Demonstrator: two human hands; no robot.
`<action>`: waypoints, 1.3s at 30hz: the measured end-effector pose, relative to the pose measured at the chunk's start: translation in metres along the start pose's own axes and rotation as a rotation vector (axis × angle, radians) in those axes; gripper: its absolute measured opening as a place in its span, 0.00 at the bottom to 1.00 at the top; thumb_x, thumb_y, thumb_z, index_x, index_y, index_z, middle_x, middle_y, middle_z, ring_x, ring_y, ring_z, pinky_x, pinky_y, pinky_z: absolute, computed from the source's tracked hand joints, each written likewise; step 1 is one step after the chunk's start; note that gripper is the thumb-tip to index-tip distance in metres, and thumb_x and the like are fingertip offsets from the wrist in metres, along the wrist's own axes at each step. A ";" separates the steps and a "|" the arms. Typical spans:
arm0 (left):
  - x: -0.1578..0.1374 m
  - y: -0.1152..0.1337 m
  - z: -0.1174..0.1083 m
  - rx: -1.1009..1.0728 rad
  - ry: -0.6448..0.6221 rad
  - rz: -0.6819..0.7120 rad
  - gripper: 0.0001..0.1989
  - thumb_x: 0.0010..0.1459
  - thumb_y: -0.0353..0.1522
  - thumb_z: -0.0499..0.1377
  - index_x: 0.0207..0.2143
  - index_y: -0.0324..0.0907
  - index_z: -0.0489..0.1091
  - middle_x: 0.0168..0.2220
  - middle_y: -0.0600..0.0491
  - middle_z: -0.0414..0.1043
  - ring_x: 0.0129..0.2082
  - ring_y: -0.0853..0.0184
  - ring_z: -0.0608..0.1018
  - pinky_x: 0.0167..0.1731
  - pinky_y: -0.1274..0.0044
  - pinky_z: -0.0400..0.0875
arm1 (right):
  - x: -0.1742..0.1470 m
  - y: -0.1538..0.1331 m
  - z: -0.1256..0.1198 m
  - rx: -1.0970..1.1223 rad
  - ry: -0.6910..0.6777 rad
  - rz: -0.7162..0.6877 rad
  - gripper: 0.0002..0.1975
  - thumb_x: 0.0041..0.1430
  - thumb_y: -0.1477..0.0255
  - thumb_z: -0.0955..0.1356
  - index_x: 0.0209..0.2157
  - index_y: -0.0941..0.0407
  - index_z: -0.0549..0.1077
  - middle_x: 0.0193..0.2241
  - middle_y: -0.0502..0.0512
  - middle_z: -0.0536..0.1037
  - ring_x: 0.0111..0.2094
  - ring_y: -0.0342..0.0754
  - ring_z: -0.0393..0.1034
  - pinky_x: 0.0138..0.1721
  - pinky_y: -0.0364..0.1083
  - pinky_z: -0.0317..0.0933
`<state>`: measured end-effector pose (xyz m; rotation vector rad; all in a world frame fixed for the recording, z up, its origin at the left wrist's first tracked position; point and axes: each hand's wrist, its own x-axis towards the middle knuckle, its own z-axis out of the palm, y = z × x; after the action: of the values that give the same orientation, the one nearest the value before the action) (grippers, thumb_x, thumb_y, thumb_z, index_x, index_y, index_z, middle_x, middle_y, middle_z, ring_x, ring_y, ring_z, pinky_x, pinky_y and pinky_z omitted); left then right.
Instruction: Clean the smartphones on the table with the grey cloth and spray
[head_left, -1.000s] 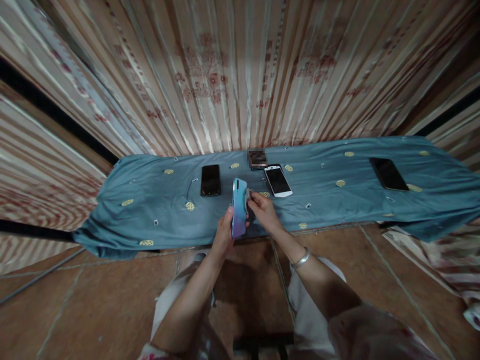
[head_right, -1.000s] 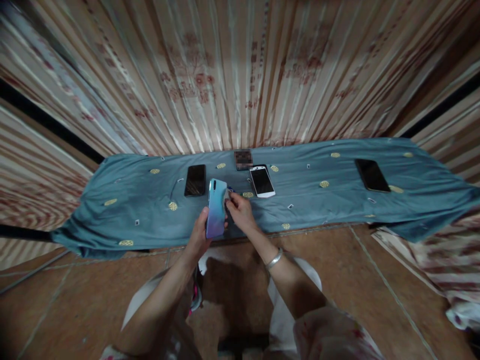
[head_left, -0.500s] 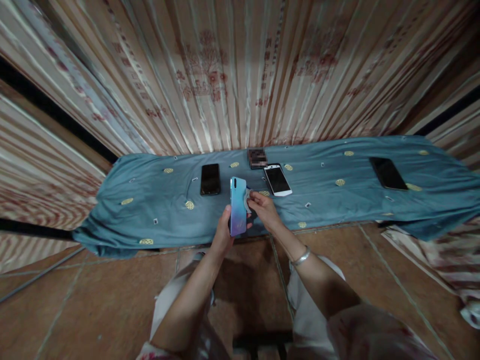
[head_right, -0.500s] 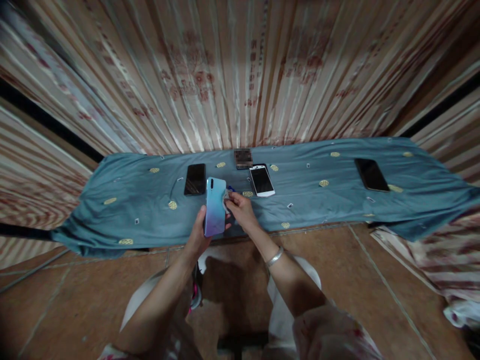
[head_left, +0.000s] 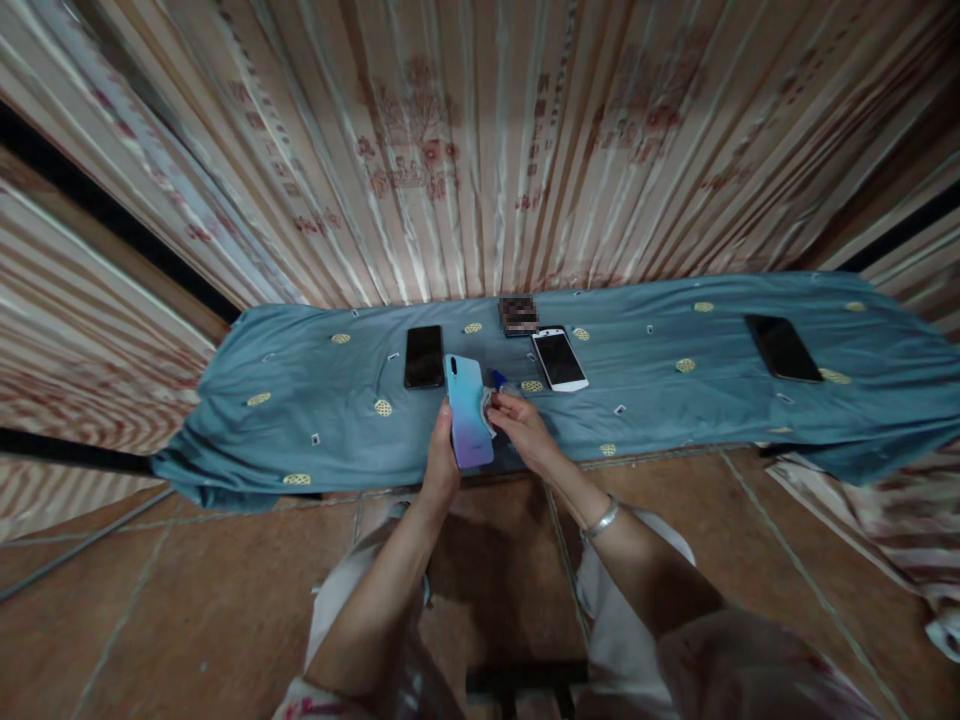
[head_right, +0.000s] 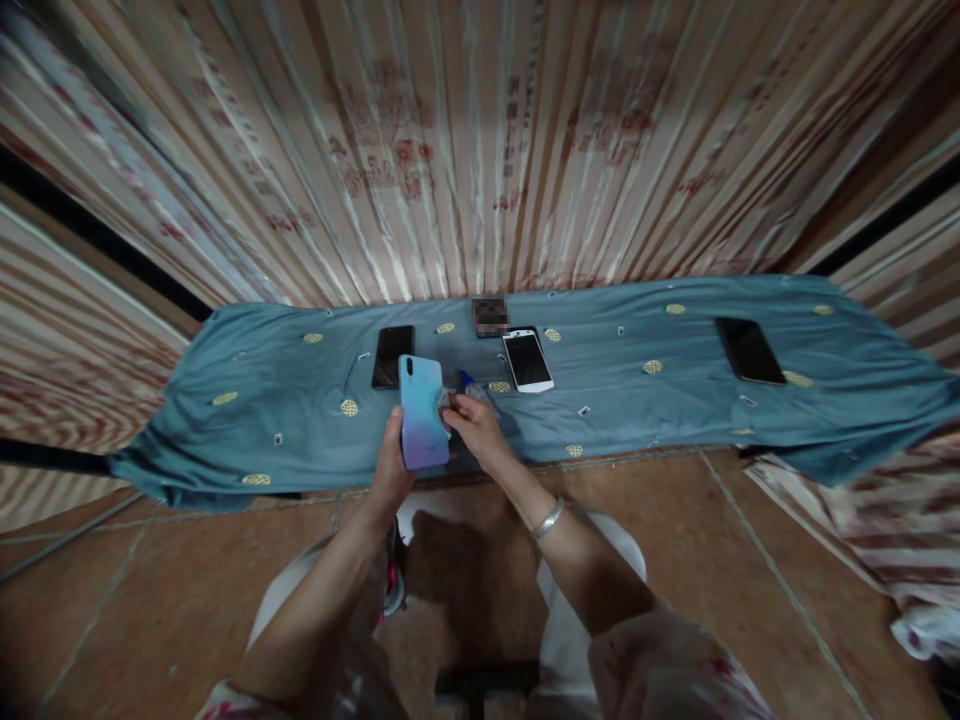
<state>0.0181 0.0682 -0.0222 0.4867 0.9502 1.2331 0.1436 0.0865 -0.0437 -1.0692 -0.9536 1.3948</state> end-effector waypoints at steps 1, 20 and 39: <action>0.001 0.000 0.000 0.014 0.028 0.021 0.20 0.55 0.47 0.60 0.37 0.39 0.76 0.32 0.53 0.79 0.36 0.65 0.79 0.40 0.77 0.71 | -0.002 0.001 0.001 -0.002 -0.009 0.007 0.16 0.44 0.62 0.74 0.35 0.55 0.79 0.33 0.53 0.82 0.35 0.51 0.77 0.40 0.50 0.70; 0.014 0.015 -0.008 0.013 0.049 0.077 0.20 0.56 0.45 0.59 0.41 0.39 0.72 0.34 0.49 0.80 0.39 0.62 0.82 0.38 0.75 0.74 | -0.034 0.007 0.019 0.038 -0.219 0.218 0.17 0.46 0.59 0.74 0.30 0.58 0.77 0.25 0.47 0.76 0.27 0.42 0.66 0.34 0.42 0.58; 0.029 0.008 -0.014 0.206 0.155 0.260 0.36 0.43 0.38 0.70 0.55 0.46 0.63 0.41 0.53 0.74 0.41 0.67 0.78 0.44 0.74 0.71 | -0.045 0.020 0.020 0.126 -0.197 0.353 0.15 0.48 0.58 0.72 0.25 0.57 0.72 0.22 0.48 0.71 0.26 0.42 0.63 0.30 0.43 0.58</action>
<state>0.0030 0.0953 -0.0342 0.7016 1.1797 1.4287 0.1192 0.0401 -0.0530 -1.0524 -0.8279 1.8529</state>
